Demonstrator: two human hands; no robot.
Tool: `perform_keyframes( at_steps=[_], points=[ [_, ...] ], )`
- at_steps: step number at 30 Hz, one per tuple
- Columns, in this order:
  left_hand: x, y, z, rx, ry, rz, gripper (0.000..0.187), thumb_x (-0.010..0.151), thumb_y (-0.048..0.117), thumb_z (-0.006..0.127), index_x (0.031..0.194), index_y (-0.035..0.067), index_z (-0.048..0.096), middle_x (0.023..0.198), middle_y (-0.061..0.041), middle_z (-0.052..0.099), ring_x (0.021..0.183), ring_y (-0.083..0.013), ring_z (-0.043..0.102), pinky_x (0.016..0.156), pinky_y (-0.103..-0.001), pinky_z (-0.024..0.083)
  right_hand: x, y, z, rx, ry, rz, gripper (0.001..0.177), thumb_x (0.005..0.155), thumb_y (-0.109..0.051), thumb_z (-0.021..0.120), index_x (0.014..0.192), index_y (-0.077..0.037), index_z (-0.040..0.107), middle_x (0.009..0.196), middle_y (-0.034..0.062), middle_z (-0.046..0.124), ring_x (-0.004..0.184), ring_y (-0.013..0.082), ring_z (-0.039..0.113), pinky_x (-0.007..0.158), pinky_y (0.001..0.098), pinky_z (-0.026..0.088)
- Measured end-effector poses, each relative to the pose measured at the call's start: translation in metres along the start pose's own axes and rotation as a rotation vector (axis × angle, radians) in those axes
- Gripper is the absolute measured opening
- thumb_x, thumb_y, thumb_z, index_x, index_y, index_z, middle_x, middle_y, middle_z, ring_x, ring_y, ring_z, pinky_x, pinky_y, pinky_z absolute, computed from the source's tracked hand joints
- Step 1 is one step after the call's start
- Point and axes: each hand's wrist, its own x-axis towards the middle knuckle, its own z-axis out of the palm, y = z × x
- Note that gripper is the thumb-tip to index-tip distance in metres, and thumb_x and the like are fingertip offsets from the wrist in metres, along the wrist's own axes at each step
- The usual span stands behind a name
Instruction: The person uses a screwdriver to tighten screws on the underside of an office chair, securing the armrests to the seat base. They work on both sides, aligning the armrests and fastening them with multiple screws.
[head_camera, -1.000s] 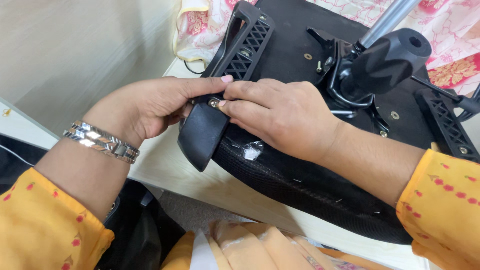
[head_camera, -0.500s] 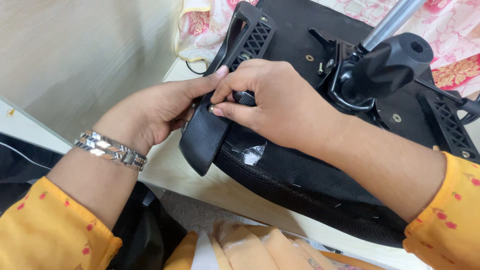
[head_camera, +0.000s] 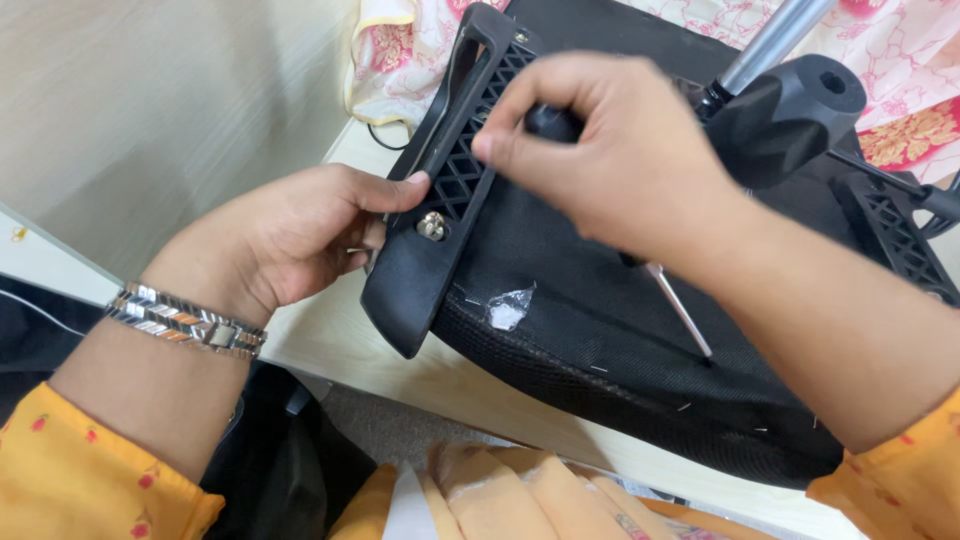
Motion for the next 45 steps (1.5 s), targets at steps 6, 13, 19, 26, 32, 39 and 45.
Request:
perform_keyframes(
  at_steps=[6,13,19,26,32,39,45],
  points=[
    [-0.002,0.003,0.005,0.002,0.042,-0.003,0.011,0.089,0.029,0.073,0.088,0.018,0.07,0.069,0.008,0.058,0.056,-0.0078,0.04,0.055,-0.026,0.029,-0.002,-0.011,-0.004,0.115,-0.162,0.083,0.018,0.087,-0.03,0.08,0.098,-0.015,0.081,0.062,0.0068,0.062,0.046,0.0119,0.056,0.04,0.0302,0.044],
    [-0.011,0.008,0.013,-0.062,0.052,0.013,0.016,0.091,0.031,0.064,0.091,0.016,0.07,0.074,0.005,0.064,0.058,-0.0096,0.048,0.058,-0.026,0.036,-0.01,0.002,0.032,-0.034,-0.088,-0.336,0.022,0.083,-0.028,0.081,0.099,-0.013,0.078,0.089,0.0064,0.074,0.082,0.0187,0.071,0.076,0.0322,0.054],
    [-0.003,0.006,0.014,-0.115,0.207,-0.03,0.013,0.087,0.023,0.056,0.091,0.016,0.065,0.079,0.003,0.065,0.061,-0.0136,0.053,0.069,-0.031,0.041,-0.011,-0.003,0.028,-0.103,-0.09,-0.214,0.016,0.085,-0.028,0.078,0.093,-0.014,0.077,0.08,0.01,0.074,0.073,0.0253,0.072,0.07,0.0365,0.054],
    [0.003,-0.015,-0.005,-0.083,0.029,0.069,0.032,0.079,0.001,0.059,0.107,0.007,0.072,0.082,0.002,0.063,0.07,-0.0087,0.053,0.063,-0.025,0.039,-0.017,-0.01,0.037,-0.304,-0.032,-0.252,0.016,0.088,-0.028,0.074,0.093,-0.012,0.073,0.094,0.0129,0.073,0.083,0.0362,0.069,0.072,0.0459,0.053],
    [-0.011,-0.024,-0.02,-0.029,-0.233,0.184,0.072,0.082,-0.004,0.064,0.151,0.001,0.046,0.095,-0.003,0.07,0.079,-0.0081,0.06,0.071,-0.021,0.049,-0.019,-0.007,0.037,-0.344,0.009,-0.341,0.017,0.09,-0.027,0.074,0.093,-0.01,0.071,0.097,0.013,0.072,0.087,0.037,0.069,0.074,0.0478,0.053],
    [-0.012,-0.027,-0.017,-0.04,-0.182,0.182,0.074,0.083,0.002,0.069,0.153,-0.001,0.046,0.099,-0.001,0.071,0.078,-0.0053,0.059,0.074,-0.021,0.05,-0.021,-0.003,0.037,-0.294,0.042,-0.38,0.017,0.088,-0.024,0.076,0.096,-0.009,0.071,0.094,0.0139,0.07,0.089,0.0358,0.069,0.073,0.0454,0.052],
    [-0.014,-0.027,-0.007,-0.059,-0.082,0.152,0.068,0.085,0.009,0.072,0.148,-0.004,0.05,0.1,-0.005,0.074,0.076,-0.005,0.062,0.07,-0.02,0.052,-0.021,0.0,0.03,-0.114,-0.069,-0.241,0.023,0.089,-0.029,0.076,0.1,-0.009,0.072,0.091,0.0105,0.074,0.084,0.026,0.074,0.076,0.0373,0.057]
  ],
)
